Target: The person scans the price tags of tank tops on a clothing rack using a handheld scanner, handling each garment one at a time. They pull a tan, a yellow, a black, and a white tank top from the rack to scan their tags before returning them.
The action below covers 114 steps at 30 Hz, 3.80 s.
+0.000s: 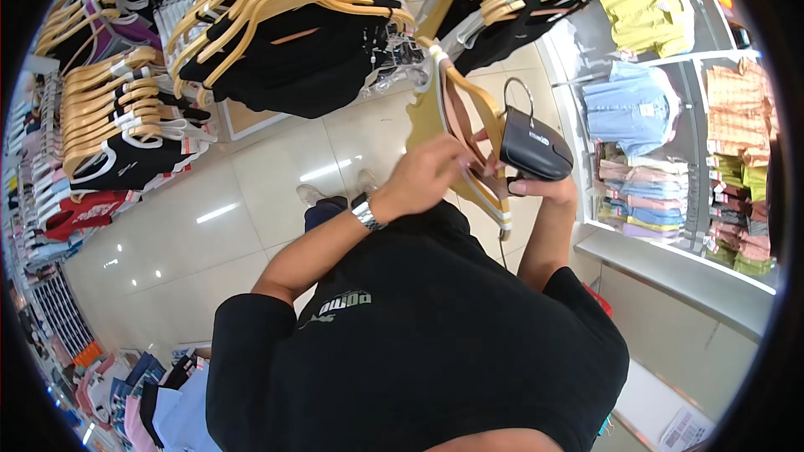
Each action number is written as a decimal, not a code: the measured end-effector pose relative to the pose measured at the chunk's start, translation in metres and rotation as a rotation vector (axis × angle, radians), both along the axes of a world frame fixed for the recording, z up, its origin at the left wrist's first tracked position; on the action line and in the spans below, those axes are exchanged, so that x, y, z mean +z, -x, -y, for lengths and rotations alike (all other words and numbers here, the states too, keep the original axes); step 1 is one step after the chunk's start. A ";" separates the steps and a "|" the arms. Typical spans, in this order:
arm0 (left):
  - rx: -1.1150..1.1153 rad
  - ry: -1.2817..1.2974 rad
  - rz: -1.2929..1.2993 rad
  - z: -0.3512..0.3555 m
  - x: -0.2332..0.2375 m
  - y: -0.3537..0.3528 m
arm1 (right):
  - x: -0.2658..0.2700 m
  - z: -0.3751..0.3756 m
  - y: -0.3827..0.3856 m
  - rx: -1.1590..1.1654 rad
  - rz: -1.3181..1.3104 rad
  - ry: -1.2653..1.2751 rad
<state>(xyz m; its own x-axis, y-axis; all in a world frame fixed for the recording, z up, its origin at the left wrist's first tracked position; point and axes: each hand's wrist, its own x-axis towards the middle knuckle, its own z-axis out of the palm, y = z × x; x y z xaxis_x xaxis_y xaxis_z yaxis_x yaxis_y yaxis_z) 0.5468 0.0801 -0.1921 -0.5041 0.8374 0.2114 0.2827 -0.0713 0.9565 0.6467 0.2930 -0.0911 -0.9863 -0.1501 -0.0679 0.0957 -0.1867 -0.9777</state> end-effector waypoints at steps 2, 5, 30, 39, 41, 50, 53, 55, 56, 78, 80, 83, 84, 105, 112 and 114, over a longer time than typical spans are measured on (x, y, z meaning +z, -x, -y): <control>0.237 -0.042 -0.152 0.001 -0.002 0.016 | 0.012 -0.007 -0.014 0.062 0.059 -0.031; 0.395 -0.119 -0.472 0.001 0.023 0.047 | 0.020 -0.008 -0.025 0.068 -0.055 -0.036; 0.780 0.262 -0.524 0.180 0.043 0.112 | -0.036 -0.036 0.118 0.276 -0.116 -0.043; 0.862 0.393 -0.454 0.183 0.072 0.163 | -0.044 0.001 0.184 0.062 -0.230 0.088; 0.861 0.398 -0.427 0.181 0.066 0.166 | -0.050 0.001 0.188 0.037 -0.211 0.099; 0.830 0.450 -0.359 0.181 0.045 0.173 | -0.091 -0.009 0.193 -0.101 -0.141 0.200; 0.776 0.482 -0.260 0.196 0.037 0.187 | -0.105 -0.012 0.192 -0.186 -0.123 0.288; 0.744 0.462 -0.196 0.209 0.029 0.194 | -0.113 -0.011 0.189 -0.216 -0.114 0.312; 0.727 0.452 -0.163 0.215 0.024 0.196 | -0.117 -0.011 0.186 -0.231 -0.109 0.324; 0.989 0.167 0.448 0.170 -0.187 0.161 | -0.203 0.061 0.172 -0.052 0.269 -0.507; 1.116 0.127 0.529 0.164 -0.194 0.148 | -0.204 0.063 0.171 0.005 0.465 -0.497; 1.016 0.110 0.654 0.170 -0.206 0.128 | -0.216 0.066 0.160 -0.003 0.185 -0.333; 1.020 0.093 0.662 0.171 -0.206 0.119 | -0.219 0.069 0.158 -0.053 0.180 -0.287; 1.499 0.030 0.310 0.179 -0.188 0.055 | -0.225 0.068 0.146 -0.152 0.188 -0.007; 1.151 0.047 0.660 0.197 -0.151 0.046 | -0.228 0.048 0.120 -0.083 0.326 0.451; 1.037 -0.005 0.821 0.198 -0.155 0.037 | -0.229 0.050 0.111 -0.074 0.378 0.494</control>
